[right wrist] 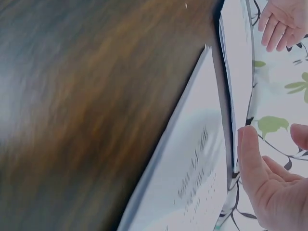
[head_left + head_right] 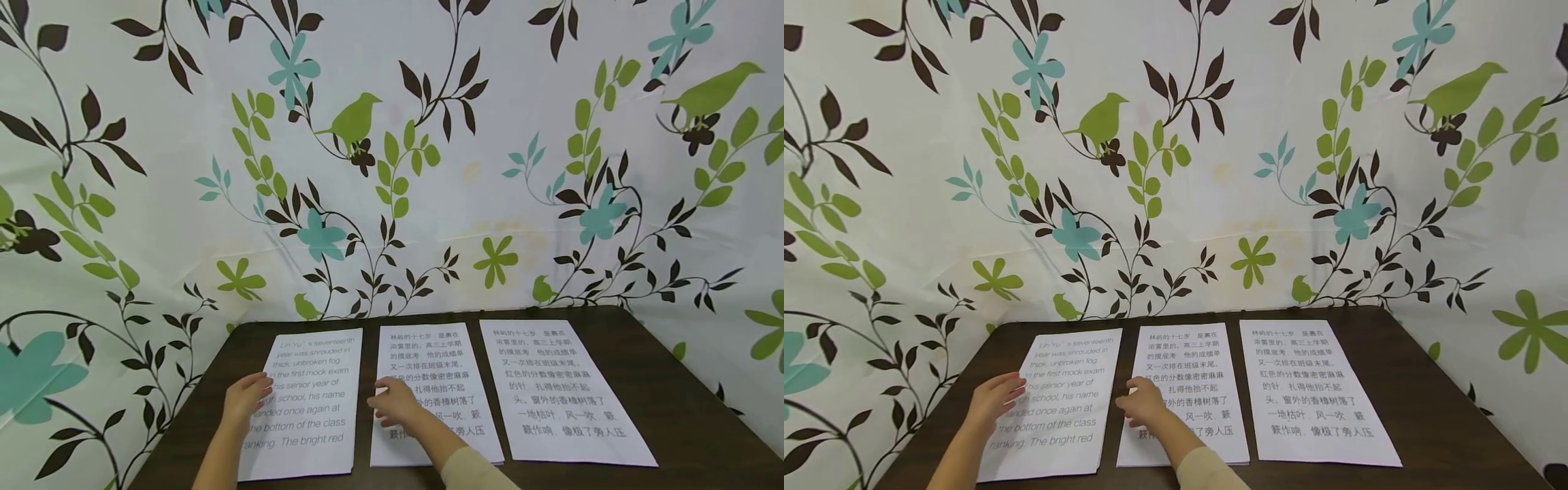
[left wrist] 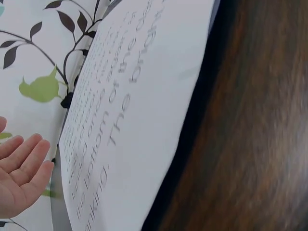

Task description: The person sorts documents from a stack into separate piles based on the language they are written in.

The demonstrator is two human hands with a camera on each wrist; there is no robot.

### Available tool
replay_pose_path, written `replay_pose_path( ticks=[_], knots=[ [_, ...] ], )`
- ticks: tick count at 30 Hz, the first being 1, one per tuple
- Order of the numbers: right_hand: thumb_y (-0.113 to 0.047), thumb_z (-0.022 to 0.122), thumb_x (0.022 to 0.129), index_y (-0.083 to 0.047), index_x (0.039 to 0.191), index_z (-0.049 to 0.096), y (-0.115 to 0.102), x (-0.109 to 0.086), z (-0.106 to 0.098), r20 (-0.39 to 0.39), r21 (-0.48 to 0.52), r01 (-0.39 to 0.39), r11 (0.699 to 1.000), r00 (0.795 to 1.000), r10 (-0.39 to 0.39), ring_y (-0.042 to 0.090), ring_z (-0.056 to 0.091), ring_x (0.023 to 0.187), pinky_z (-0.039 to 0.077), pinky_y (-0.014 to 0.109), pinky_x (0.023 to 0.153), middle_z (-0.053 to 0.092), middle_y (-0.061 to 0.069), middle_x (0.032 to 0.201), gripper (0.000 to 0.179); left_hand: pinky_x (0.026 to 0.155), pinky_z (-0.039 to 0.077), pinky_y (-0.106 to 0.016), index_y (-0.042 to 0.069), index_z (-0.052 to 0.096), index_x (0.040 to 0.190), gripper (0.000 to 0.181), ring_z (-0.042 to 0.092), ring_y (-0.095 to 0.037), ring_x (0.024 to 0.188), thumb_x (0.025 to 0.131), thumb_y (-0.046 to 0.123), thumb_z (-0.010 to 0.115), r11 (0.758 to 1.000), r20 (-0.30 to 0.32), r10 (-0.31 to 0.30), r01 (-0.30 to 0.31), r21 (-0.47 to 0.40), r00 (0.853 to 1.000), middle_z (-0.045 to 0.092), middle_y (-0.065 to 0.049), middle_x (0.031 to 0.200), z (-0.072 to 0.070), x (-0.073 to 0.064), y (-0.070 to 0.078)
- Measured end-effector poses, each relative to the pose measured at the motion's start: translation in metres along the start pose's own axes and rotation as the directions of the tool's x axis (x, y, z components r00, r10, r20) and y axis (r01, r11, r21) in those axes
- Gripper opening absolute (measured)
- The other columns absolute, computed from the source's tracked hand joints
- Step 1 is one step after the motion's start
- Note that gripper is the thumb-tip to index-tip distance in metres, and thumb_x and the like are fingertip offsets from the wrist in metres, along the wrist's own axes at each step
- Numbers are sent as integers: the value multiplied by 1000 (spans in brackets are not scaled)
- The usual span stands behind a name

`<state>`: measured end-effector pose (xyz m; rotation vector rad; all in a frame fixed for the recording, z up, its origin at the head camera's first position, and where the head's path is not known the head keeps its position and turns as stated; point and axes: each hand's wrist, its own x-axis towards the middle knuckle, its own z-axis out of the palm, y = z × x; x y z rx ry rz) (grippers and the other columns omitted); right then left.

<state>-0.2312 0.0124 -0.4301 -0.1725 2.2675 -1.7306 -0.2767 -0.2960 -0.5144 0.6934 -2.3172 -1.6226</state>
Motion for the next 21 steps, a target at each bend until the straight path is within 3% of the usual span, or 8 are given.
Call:
replay_pose_path(
  ticks=[9,21],
  knots=[
    [-7,57,77,11,115,44,-2,-1,-32,-20,-51,16,999,1000,-17,28,58,69,50,33,53,55,12,81,43,83,39,-47,4,42,120,56,48,-34,102,81,43,52,999,92,42,-42,-6,995,46,-18,116,25,3,10],
    [-13,58,79,9,118,42,6,-3,-68,-75,-116,-29,993,997,20,26,58,73,50,32,55,55,15,89,48,80,42,-42,6,47,115,44,52,-30,98,81,32,55,997,163,69,-63,-42,984,51,-15,111,58,-17,35]
  ],
)
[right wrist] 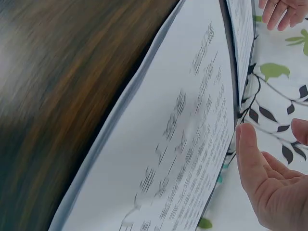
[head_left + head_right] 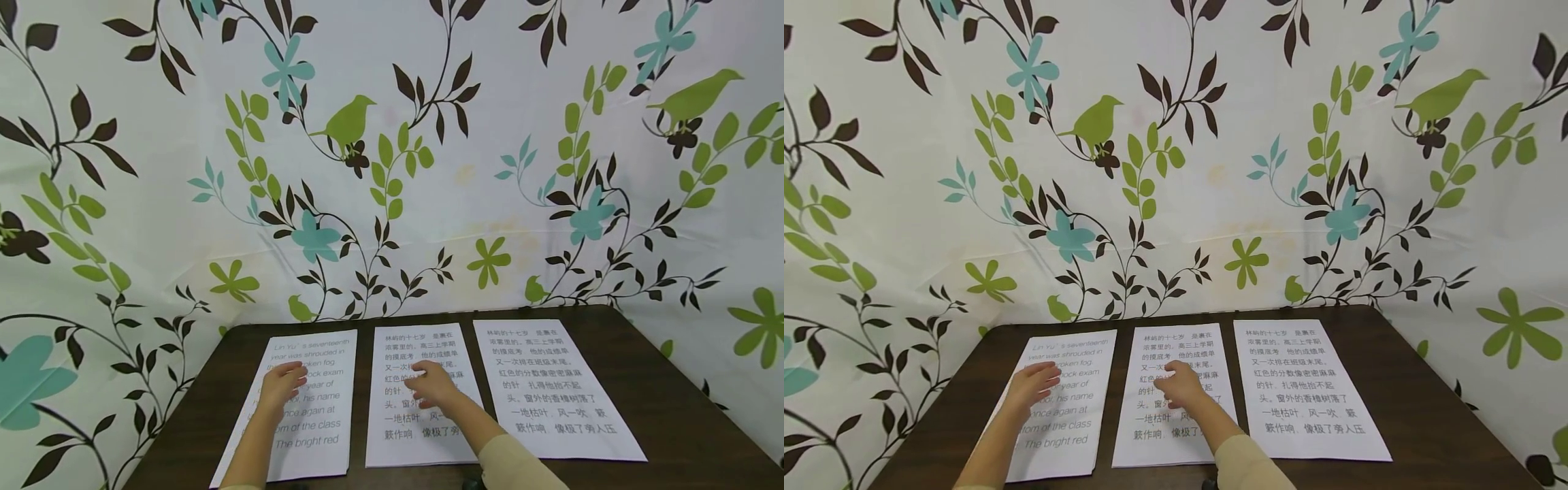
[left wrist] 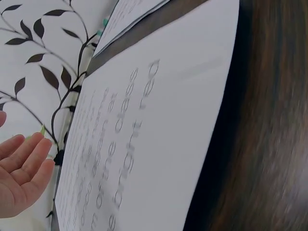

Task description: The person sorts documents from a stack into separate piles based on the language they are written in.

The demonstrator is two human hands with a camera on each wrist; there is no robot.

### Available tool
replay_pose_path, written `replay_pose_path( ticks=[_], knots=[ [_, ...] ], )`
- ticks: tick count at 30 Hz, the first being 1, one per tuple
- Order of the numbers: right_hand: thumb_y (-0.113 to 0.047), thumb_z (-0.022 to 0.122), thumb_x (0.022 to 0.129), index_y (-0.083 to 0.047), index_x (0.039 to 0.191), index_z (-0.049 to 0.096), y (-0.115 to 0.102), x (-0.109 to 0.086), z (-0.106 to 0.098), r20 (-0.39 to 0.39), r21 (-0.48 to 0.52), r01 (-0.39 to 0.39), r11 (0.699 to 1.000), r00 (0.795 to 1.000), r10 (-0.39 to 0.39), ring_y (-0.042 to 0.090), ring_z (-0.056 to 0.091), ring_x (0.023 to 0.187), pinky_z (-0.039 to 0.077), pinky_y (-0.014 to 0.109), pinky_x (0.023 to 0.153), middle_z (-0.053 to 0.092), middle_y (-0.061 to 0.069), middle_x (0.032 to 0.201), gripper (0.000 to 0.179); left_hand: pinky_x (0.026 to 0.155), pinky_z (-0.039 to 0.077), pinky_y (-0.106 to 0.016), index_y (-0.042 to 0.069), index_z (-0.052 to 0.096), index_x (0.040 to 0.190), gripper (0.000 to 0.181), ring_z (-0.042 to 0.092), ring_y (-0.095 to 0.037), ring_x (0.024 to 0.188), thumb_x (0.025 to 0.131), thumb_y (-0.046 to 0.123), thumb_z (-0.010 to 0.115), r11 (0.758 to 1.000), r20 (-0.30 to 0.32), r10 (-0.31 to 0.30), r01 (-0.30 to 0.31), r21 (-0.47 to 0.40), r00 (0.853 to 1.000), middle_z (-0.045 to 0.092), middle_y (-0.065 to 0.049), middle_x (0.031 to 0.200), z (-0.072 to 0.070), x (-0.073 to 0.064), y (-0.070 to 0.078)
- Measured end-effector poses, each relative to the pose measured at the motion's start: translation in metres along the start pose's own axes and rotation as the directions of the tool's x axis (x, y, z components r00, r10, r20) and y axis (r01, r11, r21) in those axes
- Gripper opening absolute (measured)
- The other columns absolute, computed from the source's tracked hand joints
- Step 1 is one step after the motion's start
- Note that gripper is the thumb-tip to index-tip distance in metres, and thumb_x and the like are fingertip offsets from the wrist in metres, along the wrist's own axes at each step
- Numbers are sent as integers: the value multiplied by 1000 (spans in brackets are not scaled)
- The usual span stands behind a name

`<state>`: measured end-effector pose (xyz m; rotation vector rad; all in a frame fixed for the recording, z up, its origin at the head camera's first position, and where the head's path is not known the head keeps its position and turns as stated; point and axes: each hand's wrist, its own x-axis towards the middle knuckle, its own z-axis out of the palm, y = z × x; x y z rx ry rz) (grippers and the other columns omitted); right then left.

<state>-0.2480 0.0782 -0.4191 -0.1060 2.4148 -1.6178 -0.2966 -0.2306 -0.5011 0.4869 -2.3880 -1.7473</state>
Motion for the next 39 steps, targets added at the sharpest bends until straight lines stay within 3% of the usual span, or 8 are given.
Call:
replay_pose_path(
  ticks=[8,15,21,32,39],
  knots=[
    [-14,58,79,10,118,41,10,-3,-23,-38,-17,-36,999,999,35,27,57,75,50,33,56,54,16,90,49,77,44,-41,5,50,114,42,54,-29,95,81,30,55,1000,46,-18,18,1,999,55,-16,106,25,-9,13],
    [-14,59,78,10,116,42,17,-6,-43,-88,-26,-50,998,995,47,27,57,75,50,33,57,53,17,91,49,70,47,-35,-1,51,113,40,56,-28,91,82,25,56,1000,102,-1,4,-26,995,56,-18,103,39,-48,53],
    [-13,58,78,11,116,41,23,-9,-54,-114,-33,-55,998,992,51,27,57,74,50,36,59,51,17,92,48,72,46,-39,-7,49,112,39,57,-30,89,82,17,53,1000,168,23,-20,-17,986,55,-21,101,49,-66,74],
    [-12,58,78,13,114,42,35,-12,-69,-154,-42,-72,997,986,65,27,57,72,49,35,57,51,23,98,47,73,45,-43,-12,47,111,40,56,-33,88,80,12,54,999,240,47,-39,-37,970,57,-22,95,66,-75,77],
    [-12,57,78,13,114,42,43,-17,-75,-170,-72,-98,993,982,85,24,54,70,49,35,57,52,17,91,47,73,45,-42,-12,48,110,38,56,-33,88,80,11,54,999,264,44,-38,-29,963,55,-24,99,75,-77,76]
  ],
)
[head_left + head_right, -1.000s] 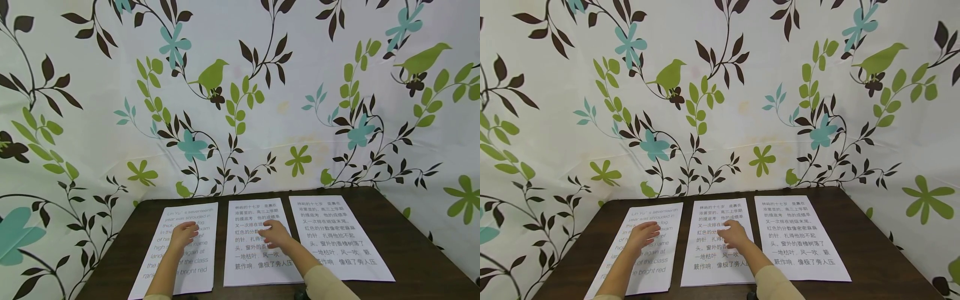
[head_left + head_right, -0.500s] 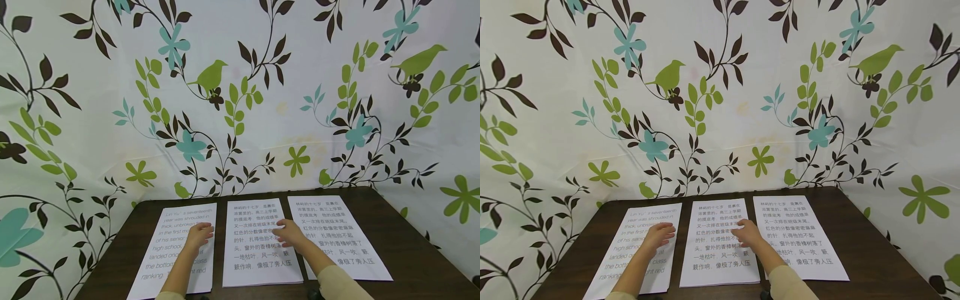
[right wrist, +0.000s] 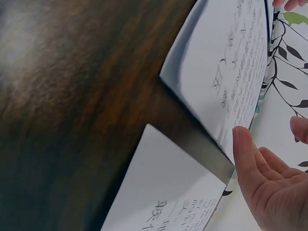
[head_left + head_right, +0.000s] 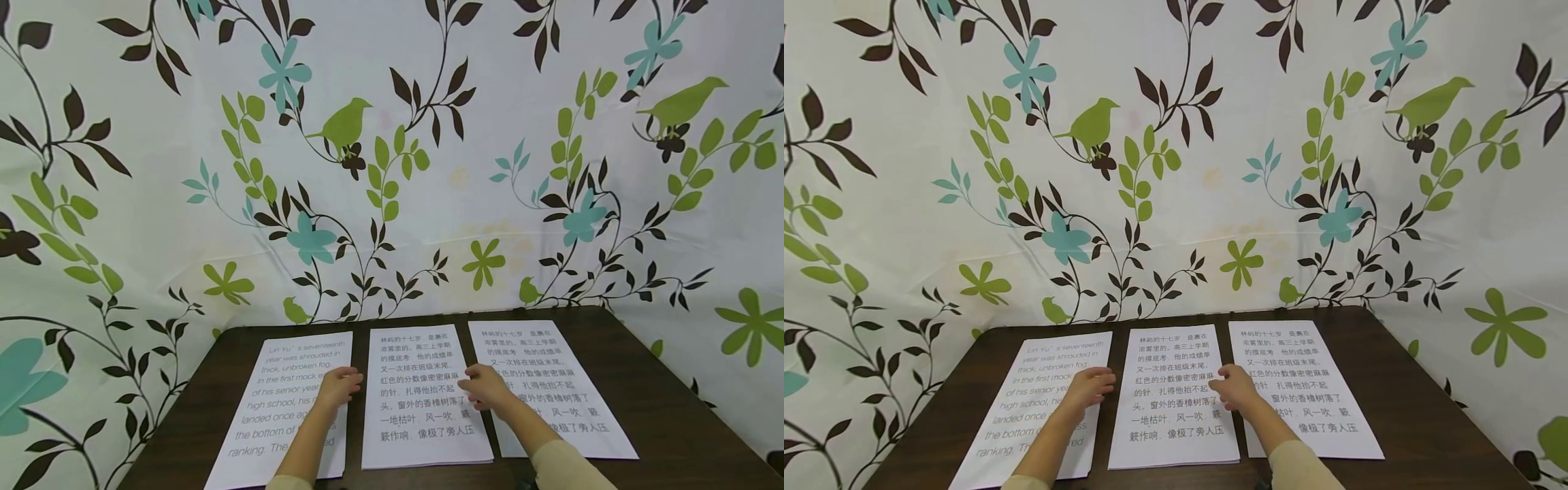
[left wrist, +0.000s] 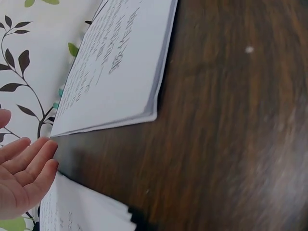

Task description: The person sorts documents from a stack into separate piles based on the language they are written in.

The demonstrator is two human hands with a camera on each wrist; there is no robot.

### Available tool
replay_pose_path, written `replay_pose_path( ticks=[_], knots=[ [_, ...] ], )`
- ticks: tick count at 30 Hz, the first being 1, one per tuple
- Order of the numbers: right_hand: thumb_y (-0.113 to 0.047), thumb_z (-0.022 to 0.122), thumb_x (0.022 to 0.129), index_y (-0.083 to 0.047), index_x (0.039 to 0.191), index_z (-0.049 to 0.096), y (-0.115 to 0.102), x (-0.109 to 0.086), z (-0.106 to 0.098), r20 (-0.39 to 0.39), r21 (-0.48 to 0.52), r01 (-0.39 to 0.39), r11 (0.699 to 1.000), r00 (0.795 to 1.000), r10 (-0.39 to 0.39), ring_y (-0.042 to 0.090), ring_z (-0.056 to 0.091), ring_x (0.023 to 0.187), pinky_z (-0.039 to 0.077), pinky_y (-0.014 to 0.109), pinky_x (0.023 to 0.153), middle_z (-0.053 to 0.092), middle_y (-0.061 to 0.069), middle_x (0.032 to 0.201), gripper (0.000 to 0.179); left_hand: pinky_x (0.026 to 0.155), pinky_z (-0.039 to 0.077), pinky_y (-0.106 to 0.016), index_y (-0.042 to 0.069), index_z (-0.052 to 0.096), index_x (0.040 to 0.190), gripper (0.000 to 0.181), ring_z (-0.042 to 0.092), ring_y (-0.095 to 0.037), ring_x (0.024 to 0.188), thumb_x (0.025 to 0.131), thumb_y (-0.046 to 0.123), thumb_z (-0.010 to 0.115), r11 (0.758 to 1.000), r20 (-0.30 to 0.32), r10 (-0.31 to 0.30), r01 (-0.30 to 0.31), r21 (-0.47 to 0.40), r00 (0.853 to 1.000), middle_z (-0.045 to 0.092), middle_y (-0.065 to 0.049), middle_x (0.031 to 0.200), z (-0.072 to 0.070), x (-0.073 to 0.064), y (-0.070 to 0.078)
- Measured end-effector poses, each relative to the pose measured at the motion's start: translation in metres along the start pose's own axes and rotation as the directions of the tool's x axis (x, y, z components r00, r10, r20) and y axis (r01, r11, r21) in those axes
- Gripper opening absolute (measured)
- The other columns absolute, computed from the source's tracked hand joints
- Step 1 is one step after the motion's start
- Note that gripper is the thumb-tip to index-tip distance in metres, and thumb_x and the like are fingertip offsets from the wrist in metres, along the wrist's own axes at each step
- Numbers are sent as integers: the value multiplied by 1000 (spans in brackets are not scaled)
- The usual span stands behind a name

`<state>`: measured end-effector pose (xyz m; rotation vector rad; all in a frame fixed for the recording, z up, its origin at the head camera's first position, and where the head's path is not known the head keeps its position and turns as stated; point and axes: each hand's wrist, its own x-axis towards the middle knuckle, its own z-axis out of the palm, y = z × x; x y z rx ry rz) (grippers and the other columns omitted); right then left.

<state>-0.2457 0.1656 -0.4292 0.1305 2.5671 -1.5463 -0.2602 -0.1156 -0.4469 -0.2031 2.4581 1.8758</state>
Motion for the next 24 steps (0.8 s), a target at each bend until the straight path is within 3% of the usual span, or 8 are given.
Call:
replay_pose_path(
  ticks=[14,24],
  knots=[
    [-15,58,77,12,108,47,13,2,2,-78,-72,-45,996,996,40,29,55,81,48,36,63,56,18,92,43,71,46,-40,-12,50,108,36,54,-34,89,80,10,55,999,-16,-34,34,34,999,54,-23,99,17,0,-4],
    [-12,56,78,14,108,46,16,-1,3,-66,-40,-6,999,998,3,34,53,86,48,39,66,55,20,94,41,72,46,-40,-10,52,107,35,53,-32,88,80,11,55,998,-45,-50,52,39,998,55,-20,97,20,-3,-2]
  ],
)
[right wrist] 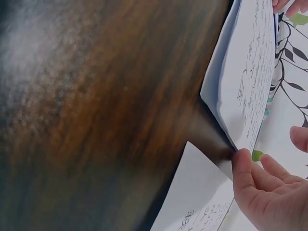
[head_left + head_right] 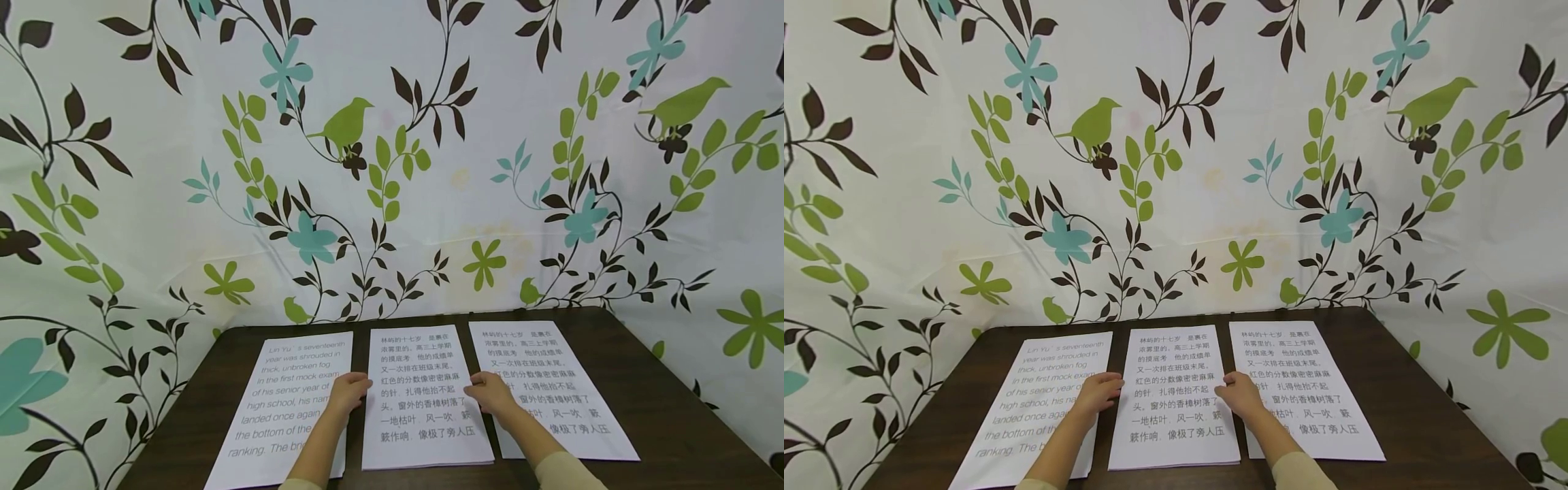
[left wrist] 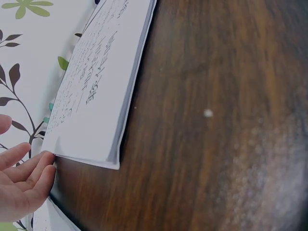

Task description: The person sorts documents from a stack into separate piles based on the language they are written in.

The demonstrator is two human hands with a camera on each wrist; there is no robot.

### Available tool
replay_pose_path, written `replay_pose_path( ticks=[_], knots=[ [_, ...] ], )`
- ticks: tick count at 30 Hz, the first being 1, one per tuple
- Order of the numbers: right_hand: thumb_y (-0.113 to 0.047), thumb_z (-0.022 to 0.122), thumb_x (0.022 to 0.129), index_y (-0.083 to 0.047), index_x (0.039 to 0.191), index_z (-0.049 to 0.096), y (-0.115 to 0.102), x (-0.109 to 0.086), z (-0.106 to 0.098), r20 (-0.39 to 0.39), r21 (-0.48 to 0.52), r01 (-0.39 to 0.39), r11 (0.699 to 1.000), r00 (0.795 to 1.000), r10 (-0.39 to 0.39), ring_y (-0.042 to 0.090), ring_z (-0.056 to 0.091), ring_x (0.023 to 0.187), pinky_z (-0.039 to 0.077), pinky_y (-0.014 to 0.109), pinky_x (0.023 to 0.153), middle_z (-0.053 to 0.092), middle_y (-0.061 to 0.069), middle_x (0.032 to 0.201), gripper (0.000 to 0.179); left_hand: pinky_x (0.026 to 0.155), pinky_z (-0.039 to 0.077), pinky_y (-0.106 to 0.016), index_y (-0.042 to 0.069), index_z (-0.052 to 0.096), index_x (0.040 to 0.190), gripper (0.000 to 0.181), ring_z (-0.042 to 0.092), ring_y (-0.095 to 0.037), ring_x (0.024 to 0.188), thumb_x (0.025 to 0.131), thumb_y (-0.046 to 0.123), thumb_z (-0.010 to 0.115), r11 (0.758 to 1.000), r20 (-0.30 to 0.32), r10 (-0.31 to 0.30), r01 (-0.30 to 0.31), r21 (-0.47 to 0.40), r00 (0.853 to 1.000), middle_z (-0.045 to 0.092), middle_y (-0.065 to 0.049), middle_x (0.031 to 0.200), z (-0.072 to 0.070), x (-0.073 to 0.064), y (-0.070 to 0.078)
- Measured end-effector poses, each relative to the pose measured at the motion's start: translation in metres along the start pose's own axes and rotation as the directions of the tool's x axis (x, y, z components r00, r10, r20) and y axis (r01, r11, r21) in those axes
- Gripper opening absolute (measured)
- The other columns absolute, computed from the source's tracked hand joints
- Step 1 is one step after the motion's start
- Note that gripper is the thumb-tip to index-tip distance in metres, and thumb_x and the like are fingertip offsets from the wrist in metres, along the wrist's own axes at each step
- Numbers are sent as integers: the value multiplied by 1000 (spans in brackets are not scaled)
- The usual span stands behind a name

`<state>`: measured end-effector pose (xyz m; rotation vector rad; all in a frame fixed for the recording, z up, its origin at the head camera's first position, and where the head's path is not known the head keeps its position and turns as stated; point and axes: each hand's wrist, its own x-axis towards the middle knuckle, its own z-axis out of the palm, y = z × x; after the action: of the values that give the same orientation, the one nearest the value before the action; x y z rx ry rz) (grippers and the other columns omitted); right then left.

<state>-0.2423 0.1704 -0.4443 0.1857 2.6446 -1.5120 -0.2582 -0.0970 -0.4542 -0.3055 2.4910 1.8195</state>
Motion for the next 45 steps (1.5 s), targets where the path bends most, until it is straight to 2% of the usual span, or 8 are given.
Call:
replay_pose_path(
  ticks=[12,16,19,22,25,30,38,45],
  knots=[
    [-17,54,80,13,108,48,-8,-4,0,-12,-63,14,998,1000,-15,35,53,88,45,44,71,54,21,97,41,75,43,-44,-10,52,107,34,53,-31,88,80,11,55,1000,8,13,-13,-2,1000,56,-18,96,-1,1,1],
    [-17,52,81,11,108,49,-10,-3,0,-35,-74,32,997,999,-35,35,52,89,44,44,72,54,21,99,40,75,43,-43,-10,53,106,33,53,-30,86,80,11,54,999,-11,47,-47,0,999,56,-18,96,-2,0,3],
    [-15,51,81,10,109,48,-12,-3,1,-61,-40,32,999,998,-35,32,53,87,46,40,70,55,20,98,38,73,45,-41,-10,53,106,32,54,-31,86,81,10,52,996,-27,76,-77,-50,997,55,-19,98,-2,0,2],
    [-11,51,80,11,111,46,-13,-3,3,-93,53,17,998,996,-12,26,55,78,47,36,65,55,17,93,38,71,47,-38,-12,49,109,34,53,-34,90,81,7,52,988,-38,87,-91,-125,996,52,-23,101,-1,0,1],
    [-8,53,79,12,111,45,-12,-3,6,-119,129,-7,992,993,23,22,55,69,48,32,59,55,14,85,39,70,48,-36,-14,45,111,37,54,-34,89,80,5,51,982,-39,70,-76,-175,997,51,-25,102,2,-1,-1],
    [-8,56,76,12,97,51,-8,-3,10,-142,126,-35,991,988,53,18,54,60,46,28,53,54,10,73,29,65,50,-35,-17,46,106,34,56,-27,77,77,-1,53,979,-5,54,-54,-196,999,53,-21,90,5,-4,-4],
    [-11,55,78,7,82,56,-4,-1,13,-164,50,-36,998,986,44,17,51,57,43,27,51,52,7,66,18,54,49,-30,-14,54,96,27,56,-18,62,78,5,58,997,21,66,-66,-35,998,56,-11,76,9,-7,-9],
    [-10,51,81,8,82,56,1,0,14,-126,49,-57,997,990,63,17,51,56,44,27,50,52,8,65,19,49,48,-30,-13,57,90,21,55,-16,57,77,3,57,998,-6,64,-64,11,998,56,-10,72,12,-5,-16]
  ],
)
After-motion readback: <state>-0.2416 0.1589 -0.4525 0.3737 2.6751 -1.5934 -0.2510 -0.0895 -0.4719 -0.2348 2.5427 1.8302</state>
